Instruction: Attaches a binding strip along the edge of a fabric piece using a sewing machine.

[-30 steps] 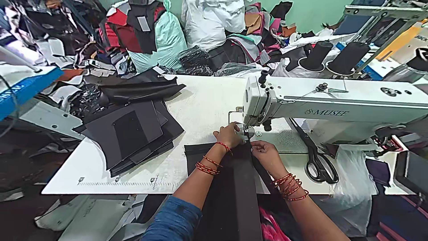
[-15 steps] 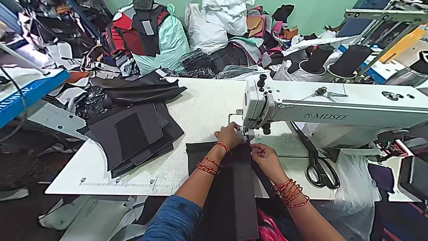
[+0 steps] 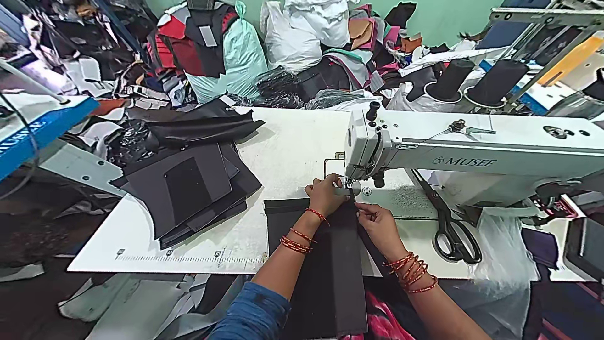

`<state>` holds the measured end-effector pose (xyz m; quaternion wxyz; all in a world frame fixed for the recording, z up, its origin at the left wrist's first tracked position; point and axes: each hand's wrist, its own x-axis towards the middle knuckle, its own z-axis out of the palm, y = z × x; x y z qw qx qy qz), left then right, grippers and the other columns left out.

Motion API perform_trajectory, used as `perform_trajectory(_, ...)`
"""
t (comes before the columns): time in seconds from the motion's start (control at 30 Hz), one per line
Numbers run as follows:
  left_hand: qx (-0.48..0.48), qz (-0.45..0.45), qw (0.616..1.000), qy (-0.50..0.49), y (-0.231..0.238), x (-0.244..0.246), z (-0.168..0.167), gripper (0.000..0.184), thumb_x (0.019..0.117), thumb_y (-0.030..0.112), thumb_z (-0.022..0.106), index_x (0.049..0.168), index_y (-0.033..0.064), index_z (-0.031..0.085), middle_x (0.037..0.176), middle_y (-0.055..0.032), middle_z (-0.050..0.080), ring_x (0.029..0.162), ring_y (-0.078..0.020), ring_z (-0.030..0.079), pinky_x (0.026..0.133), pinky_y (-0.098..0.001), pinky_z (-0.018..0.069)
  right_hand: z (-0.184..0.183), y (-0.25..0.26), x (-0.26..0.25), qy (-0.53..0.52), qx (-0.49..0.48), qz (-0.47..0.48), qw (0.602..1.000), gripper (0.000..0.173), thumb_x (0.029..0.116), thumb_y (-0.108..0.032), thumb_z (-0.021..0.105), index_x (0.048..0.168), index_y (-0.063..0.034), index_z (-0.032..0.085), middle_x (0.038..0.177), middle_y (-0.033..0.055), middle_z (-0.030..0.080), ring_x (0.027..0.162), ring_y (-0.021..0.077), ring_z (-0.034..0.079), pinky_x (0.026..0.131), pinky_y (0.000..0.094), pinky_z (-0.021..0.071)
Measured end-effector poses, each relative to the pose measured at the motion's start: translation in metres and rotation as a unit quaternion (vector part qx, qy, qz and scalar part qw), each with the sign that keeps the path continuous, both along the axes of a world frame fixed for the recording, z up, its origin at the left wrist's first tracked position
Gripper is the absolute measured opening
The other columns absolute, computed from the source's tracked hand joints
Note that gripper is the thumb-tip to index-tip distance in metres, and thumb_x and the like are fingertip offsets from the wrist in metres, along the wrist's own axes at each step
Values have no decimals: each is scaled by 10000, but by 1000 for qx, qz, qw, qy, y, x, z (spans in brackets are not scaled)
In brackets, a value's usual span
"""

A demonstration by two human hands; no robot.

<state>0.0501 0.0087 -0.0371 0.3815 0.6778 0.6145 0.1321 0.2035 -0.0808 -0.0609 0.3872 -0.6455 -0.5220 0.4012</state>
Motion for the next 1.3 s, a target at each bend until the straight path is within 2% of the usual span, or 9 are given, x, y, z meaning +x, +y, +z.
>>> perform_trajectory(0.43, 3, 5, 1000, 4, -1, 2, 0, 287, 880, 238, 805, 1092, 99, 669, 1020, -125, 680, 1140, -351, 540, 1043, -613, 274, -3, -4, 1, 45, 17, -4, 999, 282, 946, 13, 605, 1209, 53, 698, 1094, 157, 718, 904, 63, 664, 819, 190, 531)
perform_trajectory(0.6, 11, -2, 1000, 7, -2, 2, 1, 256, 890, 235, 796, 1073, 90, 693, 1047, -129, 691, 1154, -357, 545, 1061, -616, 263, 3, -4, -2, -84, 23, 48, 995, 331, 949, -16, 551, 1236, 22, 711, 981, 154, 629, 818, 122, 581, 745, 230, 482)
perform_trajectory(0.7, 11, -9, 1000, 2, -2, 2, 1, 228, 902, 217, 783, 1080, 89, 720, 1093, -134, 704, 1183, -349, 564, 1100, -608, 261, 11, -4, -10, -178, 6, 75, 981, 348, 970, -10, 520, 1263, 17, 704, 1021, 212, 630, 884, 230, 607, 808, 318, 507)
perform_trajectory(0.8, 17, -35, 999, -9, -2, -1, 0, 217, 934, 218, 756, 1095, 72, 749, 1099, -141, 725, 1175, -349, 592, 1114, -601, 272, 17, -6, -19, -250, 1, 95, 964, 363, 981, 6, 488, 1281, 29, 691, 1041, 233, 612, 915, 276, 612, 825, 347, 516)
perform_trajectory(0.93, 14, -112, 994, 0, -1, -10, 4, 225, 991, 140, 613, 1161, 75, 745, 1185, -127, 712, 1234, -341, 554, 1124, -579, 274, 22, -6, -24, -282, -16, 105, 954, 387, 986, 11, 466, 1318, 32, 664, 1089, 242, 599, 928, 280, 626, 834, 349, 530)
perform_trajectory(1.07, 38, -164, 986, -2, -2, -14, 0, 273, 984, 58, 579, 1238, 40, 675, 1261, -164, 660, 1281, -352, 539, 1130, -599, 295, 21, -5, -25, -286, -26, 110, 952, 395, 991, 8, 458, 1337, 34, 648, 1117, 241, 592, 937, 283, 629, 837, 344, 533)
perform_trajectory(1.13, 86, -168, 982, -8, -6, -13, -8, 284, 978, 34, 570, 1249, 36, 651, 1207, -189, 663, 1227, -387, 565, 1089, -609, 343, 19, -6, -28, -301, -23, 110, 947, 393, 996, 7, 454, 1339, 42, 643, 1127, 247, 590, 936, 293, 638, 835, 348, 540)
perform_trajectory(1.2, 147, -177, 973, -6, -12, -12, -16, 343, 961, 0, 539, 1258, 75, 692, 1107, -227, 666, 1109, -435, 593, 977, -616, 404, 18, -6, -31, -322, -20, 112, 940, 382, 999, 9, 458, 1332, 58, 638, 1170, 269, 597, 962, 318, 664, 855, 365, 557)
perform_trajectory(1.3, 213, -218, 951, 45, -16, -12, -26, 570, 887, -37, 521, 1345, 257, 693, 1105, -253, 651, 1051, -464, 597, 871, -622, 442, 19, -7, -33, -329, -23, 117, 937, 375, 996, 17, 461, 1324, 78, 633, 1200, 276, 594, 999, 335, 667, 882, 372, 557)
